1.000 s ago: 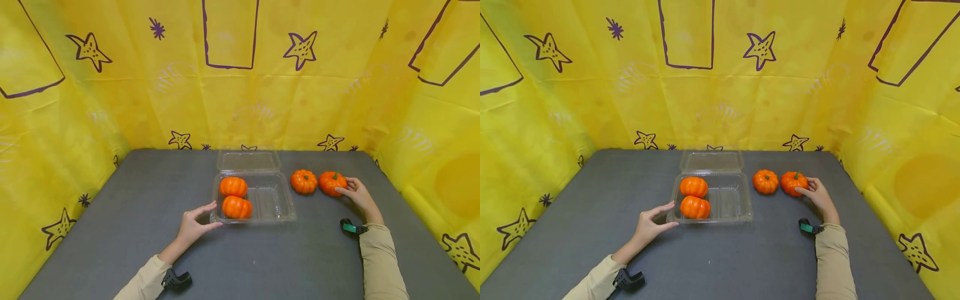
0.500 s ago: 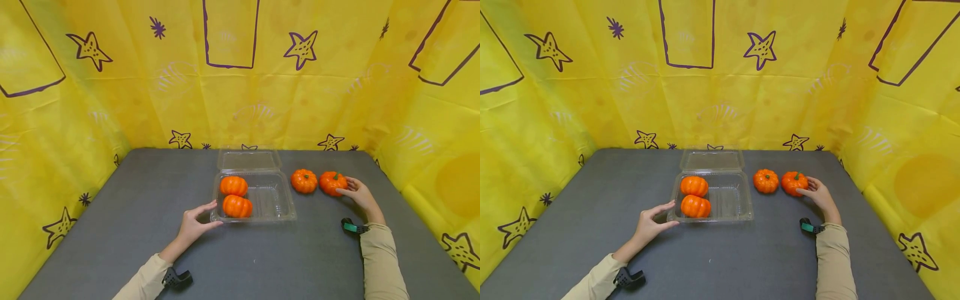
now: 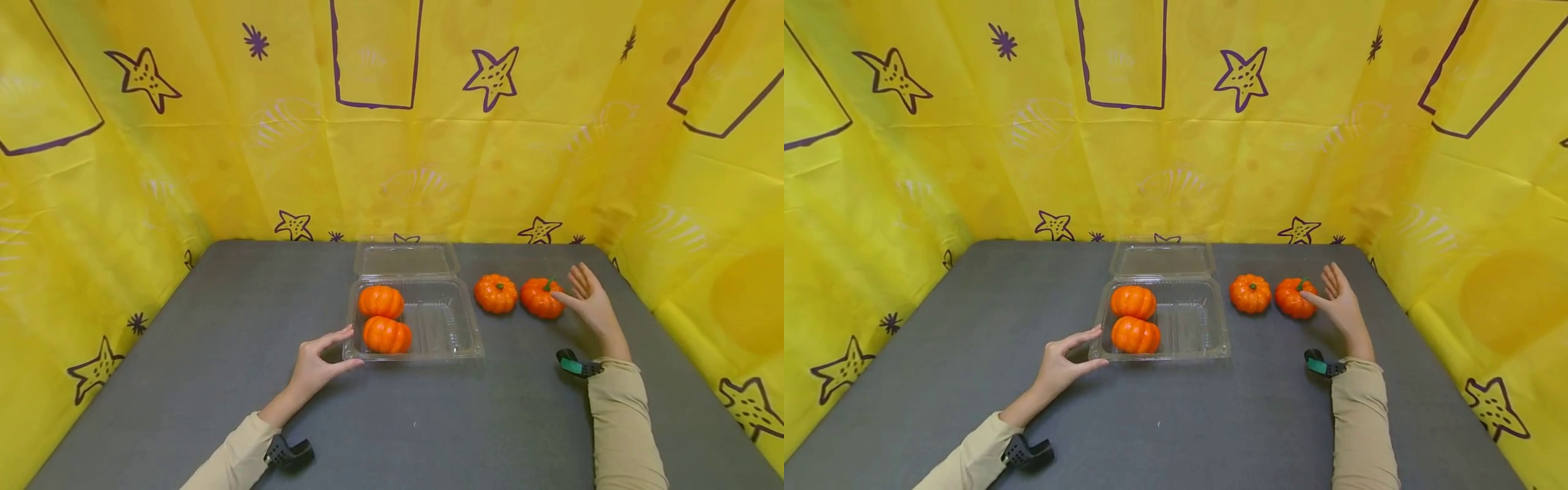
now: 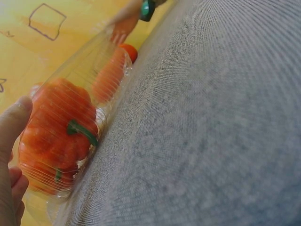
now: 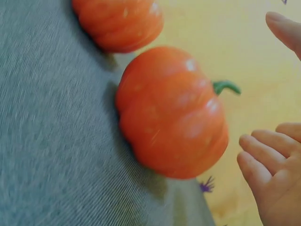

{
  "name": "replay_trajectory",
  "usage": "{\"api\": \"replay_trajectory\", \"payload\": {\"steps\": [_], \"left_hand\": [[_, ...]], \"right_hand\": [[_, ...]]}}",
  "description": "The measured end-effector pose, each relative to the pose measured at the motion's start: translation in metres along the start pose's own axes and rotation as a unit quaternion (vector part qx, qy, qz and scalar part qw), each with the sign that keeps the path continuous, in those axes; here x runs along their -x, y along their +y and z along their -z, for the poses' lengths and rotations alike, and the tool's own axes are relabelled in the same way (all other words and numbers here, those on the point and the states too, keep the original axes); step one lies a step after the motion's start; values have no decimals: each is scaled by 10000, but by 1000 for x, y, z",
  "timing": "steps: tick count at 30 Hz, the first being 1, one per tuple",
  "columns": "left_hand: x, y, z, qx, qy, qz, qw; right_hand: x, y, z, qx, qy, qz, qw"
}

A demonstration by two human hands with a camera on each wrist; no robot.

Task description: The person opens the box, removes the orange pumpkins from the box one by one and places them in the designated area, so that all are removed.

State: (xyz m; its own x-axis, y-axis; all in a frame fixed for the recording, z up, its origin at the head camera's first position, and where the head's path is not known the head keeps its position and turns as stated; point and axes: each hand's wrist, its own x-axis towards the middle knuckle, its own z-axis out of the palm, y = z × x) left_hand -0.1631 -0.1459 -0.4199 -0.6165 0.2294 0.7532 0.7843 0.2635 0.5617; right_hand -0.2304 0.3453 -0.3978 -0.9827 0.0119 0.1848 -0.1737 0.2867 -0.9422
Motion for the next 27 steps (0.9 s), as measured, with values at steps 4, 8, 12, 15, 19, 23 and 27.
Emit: {"api": "replay_trajectory", "payload": {"steps": [4, 8, 12, 15, 19, 23, 27], "left_hand": [[1, 0, 0, -48, 5, 24, 10000], [1, 1, 0, -92, -5, 33, 10000], [1, 1, 0, -70, -8, 27, 10000], [1, 1, 0, -53, -1, 33, 10000], [0, 1, 0, -58, -25, 63, 10000], [1, 1, 0, -22, -42, 92, 9999], [1, 1, 0, -1, -25, 91, 10000]], "right_hand": [[-2, -10, -4, 0, -25, 211, 9998], [-4, -24, -10, 99, -20, 588, 9982], [-4, -37, -19, 344, 151, 1094, 9933], [-4, -42, -26, 527, 296, 1407, 9882], [-3, -48, -33, 734, 323, 1670, 9827], [0, -62, -43, 802, 236, 2033, 9755], [7, -84, -57, 846, 234, 2699, 9589]]}}
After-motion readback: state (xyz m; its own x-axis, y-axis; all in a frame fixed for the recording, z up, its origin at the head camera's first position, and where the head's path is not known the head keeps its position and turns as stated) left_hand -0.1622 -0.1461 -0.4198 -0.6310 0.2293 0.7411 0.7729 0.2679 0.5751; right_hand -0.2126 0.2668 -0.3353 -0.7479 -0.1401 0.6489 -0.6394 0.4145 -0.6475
